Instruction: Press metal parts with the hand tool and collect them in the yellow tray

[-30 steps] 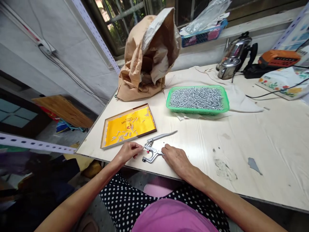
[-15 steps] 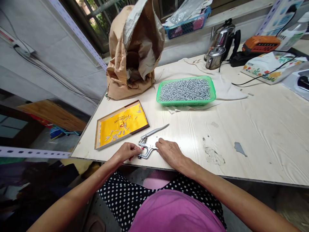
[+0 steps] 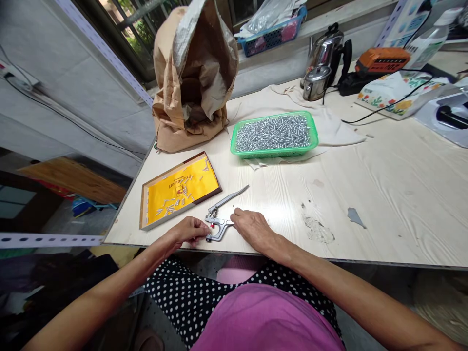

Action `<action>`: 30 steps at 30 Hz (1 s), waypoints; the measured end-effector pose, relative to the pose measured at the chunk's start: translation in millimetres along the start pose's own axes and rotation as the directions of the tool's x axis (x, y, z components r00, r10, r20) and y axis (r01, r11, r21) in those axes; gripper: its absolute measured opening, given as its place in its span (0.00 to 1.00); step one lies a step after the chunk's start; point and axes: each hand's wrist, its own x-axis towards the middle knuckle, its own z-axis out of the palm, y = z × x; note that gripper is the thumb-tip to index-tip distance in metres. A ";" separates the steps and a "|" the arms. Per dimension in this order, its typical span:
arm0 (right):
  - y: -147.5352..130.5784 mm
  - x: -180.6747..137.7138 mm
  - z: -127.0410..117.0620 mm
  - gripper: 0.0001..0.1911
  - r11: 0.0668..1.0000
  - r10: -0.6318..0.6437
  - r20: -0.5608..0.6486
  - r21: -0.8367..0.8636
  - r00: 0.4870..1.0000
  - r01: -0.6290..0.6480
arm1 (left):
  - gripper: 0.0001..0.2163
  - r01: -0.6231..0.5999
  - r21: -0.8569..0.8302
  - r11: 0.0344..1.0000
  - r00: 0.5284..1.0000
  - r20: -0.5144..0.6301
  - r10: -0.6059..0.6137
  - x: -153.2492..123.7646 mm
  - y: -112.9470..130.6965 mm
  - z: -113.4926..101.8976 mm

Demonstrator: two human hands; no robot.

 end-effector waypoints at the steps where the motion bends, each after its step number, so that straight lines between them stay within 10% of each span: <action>1: 0.0 0.1 0.0 0.08 1.000 -0.002 0.001 -0.012 1.000 0.002 | 0.10 -0.010 0.031 0.999 1.000 -0.015 0.010 -0.1 1.1 -0.2; 8: -0.4 1.0 -2.7 0.09 1.000 0.006 0.019 -0.031 1.000 -0.005 | 0.05 -0.105 0.367 0.924 0.986 -0.081 0.145 2.2 16.4 -0.6; 21: 0.1 -2.0 -11.1 0.06 0.999 0.020 0.055 0.037 0.998 -0.022 | 0.10 0.011 0.173 0.985 0.998 0.065 -0.022 3.9 11.5 -3.1; 27: 25.2 11.5 -21.2 0.49 0.999 -0.002 -0.034 -0.044 0.999 0.000 | 0.11 -0.022 0.128 0.992 0.996 0.092 0.010 0.9 6.9 -2.8; 30: 33.2 23.2 -20.2 0.55 0.996 -0.034 0.056 -0.085 0.998 0.039 | 0.11 -0.021 0.104 0.994 0.997 0.072 0.013 -0.4 5.2 -1.8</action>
